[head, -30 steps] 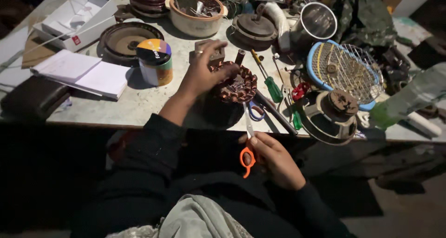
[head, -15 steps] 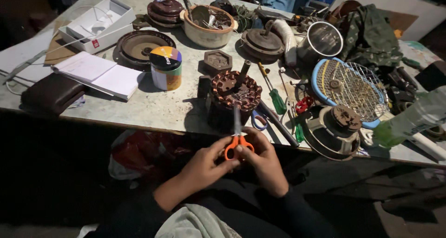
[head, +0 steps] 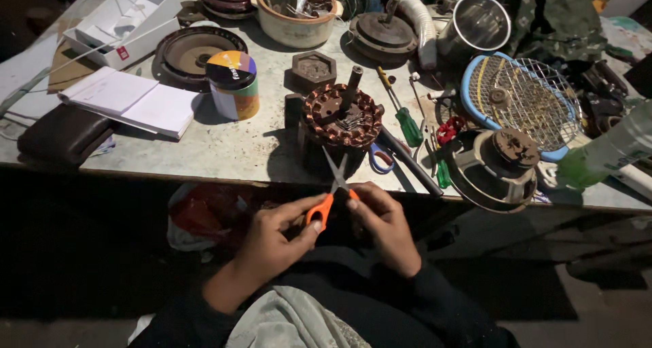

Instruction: The person uses orange-handled pliers and a hammer to remove copper windings from a motor stator. They repeatedly pry and strike the windings to loosen and extract them from the stator slots.

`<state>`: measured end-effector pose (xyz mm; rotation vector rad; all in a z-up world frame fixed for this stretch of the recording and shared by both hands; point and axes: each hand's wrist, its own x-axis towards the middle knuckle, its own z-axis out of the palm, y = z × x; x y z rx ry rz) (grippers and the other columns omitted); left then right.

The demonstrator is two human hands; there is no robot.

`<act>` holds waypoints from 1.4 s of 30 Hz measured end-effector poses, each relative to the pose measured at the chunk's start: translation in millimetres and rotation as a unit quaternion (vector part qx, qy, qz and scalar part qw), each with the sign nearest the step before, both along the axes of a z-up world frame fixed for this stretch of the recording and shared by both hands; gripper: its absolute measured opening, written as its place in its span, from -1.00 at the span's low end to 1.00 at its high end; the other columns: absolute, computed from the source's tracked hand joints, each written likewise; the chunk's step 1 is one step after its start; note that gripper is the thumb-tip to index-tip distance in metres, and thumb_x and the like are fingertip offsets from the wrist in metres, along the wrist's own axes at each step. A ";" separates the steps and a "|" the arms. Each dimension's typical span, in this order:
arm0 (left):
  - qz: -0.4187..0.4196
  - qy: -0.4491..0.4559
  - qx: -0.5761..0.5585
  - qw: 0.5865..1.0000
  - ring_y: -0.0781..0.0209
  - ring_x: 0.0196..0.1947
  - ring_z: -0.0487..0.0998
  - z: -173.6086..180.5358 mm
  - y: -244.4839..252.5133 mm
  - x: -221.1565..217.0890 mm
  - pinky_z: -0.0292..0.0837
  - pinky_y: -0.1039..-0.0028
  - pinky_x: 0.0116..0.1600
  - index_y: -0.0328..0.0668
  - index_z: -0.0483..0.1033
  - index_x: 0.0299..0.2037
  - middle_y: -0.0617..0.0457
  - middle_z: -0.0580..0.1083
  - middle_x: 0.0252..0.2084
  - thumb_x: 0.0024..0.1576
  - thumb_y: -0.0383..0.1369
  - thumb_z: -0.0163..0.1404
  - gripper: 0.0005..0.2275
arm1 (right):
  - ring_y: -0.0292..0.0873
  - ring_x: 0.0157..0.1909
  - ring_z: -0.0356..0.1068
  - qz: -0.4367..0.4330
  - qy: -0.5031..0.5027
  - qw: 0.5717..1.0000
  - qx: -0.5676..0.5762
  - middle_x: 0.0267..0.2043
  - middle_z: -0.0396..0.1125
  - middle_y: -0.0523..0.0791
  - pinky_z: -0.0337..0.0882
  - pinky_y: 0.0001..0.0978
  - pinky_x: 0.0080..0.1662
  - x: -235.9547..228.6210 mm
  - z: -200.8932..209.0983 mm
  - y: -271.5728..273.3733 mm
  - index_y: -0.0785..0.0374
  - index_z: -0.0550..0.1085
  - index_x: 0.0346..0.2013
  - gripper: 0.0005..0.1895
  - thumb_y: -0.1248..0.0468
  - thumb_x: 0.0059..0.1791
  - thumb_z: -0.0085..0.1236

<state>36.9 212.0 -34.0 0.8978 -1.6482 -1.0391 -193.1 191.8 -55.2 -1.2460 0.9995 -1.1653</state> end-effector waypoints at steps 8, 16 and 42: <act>-0.034 0.007 -0.158 0.987 0.25 -0.18 0.67 12.1 5.8 -14.1 0.57 0.47 -0.05 -0.19 0.50 0.22 -0.03 0.63 -0.07 0.12 -0.35 0.25 -0.56 | -0.47 -0.56 0.10 0.012 -0.057 0.998 0.015 -0.51 0.21 -0.27 0.09 -0.59 -0.50 -8.2 -8.1 -6.5 0.34 0.45 0.10 -0.69 0.21 0.14 0.03; -0.059 -0.042 -0.158 0.985 0.09 -0.19 0.70 29.3 0.2 -31.8 0.57 0.39 -0.06 -0.13 0.55 0.10 0.00 0.64 -0.13 0.08 -0.22 0.27 -0.60 | -0.35 -0.26 0.39 -0.011 -0.118 0.991 0.060 -0.21 0.40 -0.15 0.39 -0.52 -0.25 -12.0 -10.5 -10.3 0.34 0.39 0.09 -0.69 0.24 0.11 -0.04; -0.042 -0.003 -0.230 0.972 0.12 -0.16 0.70 29.9 -11.1 -47.5 0.59 0.40 -0.05 -0.13 0.47 0.02 0.05 0.60 -0.15 0.11 -0.37 0.28 -0.68 | -0.35 -0.09 0.35 0.020 0.120 0.991 -0.060 -0.12 0.38 -0.16 0.40 -0.50 -0.07 -36.5 29.2 -24.4 0.38 0.45 0.04 -0.71 0.24 0.13 -0.03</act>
